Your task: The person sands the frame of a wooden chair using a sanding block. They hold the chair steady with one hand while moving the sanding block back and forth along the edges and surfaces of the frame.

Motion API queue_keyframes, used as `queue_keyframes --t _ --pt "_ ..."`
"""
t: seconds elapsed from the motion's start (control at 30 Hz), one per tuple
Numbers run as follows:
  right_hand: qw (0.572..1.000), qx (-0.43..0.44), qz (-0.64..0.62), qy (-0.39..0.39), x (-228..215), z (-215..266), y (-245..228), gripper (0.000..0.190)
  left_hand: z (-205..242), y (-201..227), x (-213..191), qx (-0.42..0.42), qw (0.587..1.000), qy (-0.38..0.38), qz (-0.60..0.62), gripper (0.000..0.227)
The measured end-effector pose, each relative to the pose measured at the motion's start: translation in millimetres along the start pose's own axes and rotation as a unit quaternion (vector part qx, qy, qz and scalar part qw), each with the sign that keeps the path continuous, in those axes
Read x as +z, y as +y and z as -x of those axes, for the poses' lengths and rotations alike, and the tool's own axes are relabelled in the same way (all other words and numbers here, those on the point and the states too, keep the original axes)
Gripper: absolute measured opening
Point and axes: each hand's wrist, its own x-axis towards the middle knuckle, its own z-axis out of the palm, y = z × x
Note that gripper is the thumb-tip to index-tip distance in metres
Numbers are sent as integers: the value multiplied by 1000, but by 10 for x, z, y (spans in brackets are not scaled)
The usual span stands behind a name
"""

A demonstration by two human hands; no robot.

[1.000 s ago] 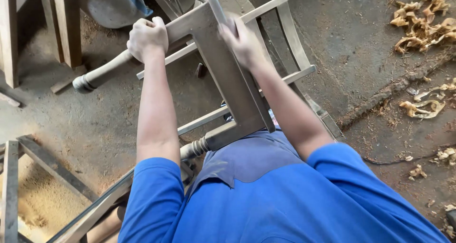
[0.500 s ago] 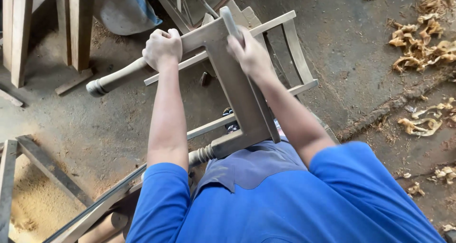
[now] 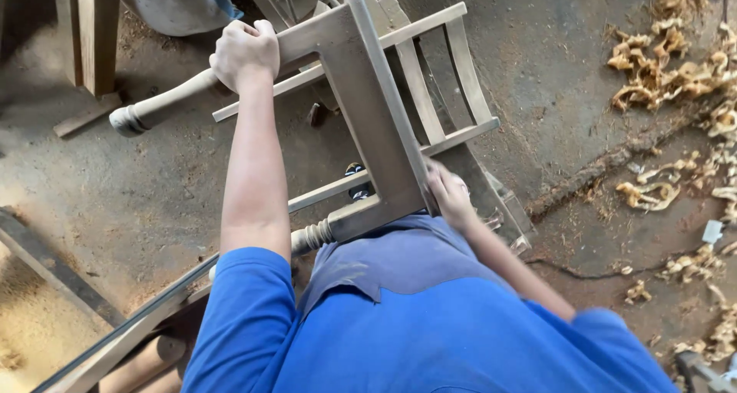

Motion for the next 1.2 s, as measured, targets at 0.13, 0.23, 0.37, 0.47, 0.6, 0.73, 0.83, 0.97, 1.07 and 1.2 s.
queue_keyframes --t 0.13,0.23,0.37,0.47,0.6,0.73,0.83,0.97,1.07,1.2 --pt "998 33 -46 34 12 325 -338 58 75 55 -82 -8 1000 -20 9 33" --pt "996 -39 31 76 11 -462 -916 55 53 116 -125 -12 1000 -19 17 32" --pt "993 -101 -14 52 7 -1752 -1679 60 115 148 -197 -16 999 -34 5 32" --pt "979 -140 -141 52 165 -2773 -1756 29 124 125 -175 -12 999 -38 5 33" --pt "992 -73 -23 102 115 -2761 -1744 36 78 87 -110 -20 999 -45 -4 32" --pt "987 -144 -26 58 12 -1371 -1460 57 59 81 -92 -12 999 -33 -4 33" --pt "996 -80 3 29 17 -275 -580 61 105 74 -129 -9 999 -44 0 35" --pt "999 9 22 39 23 591 128 61 57 85 -101 -10 999 -31 -2 36" --pt "994 -45 2 99 103 206 -337 57 70 78 -144 4 1000 -28 -2 38" --pt "985 -133 35 100 40 -884 -1053 58 82 99 -161 -14 999 -50 -11 35"
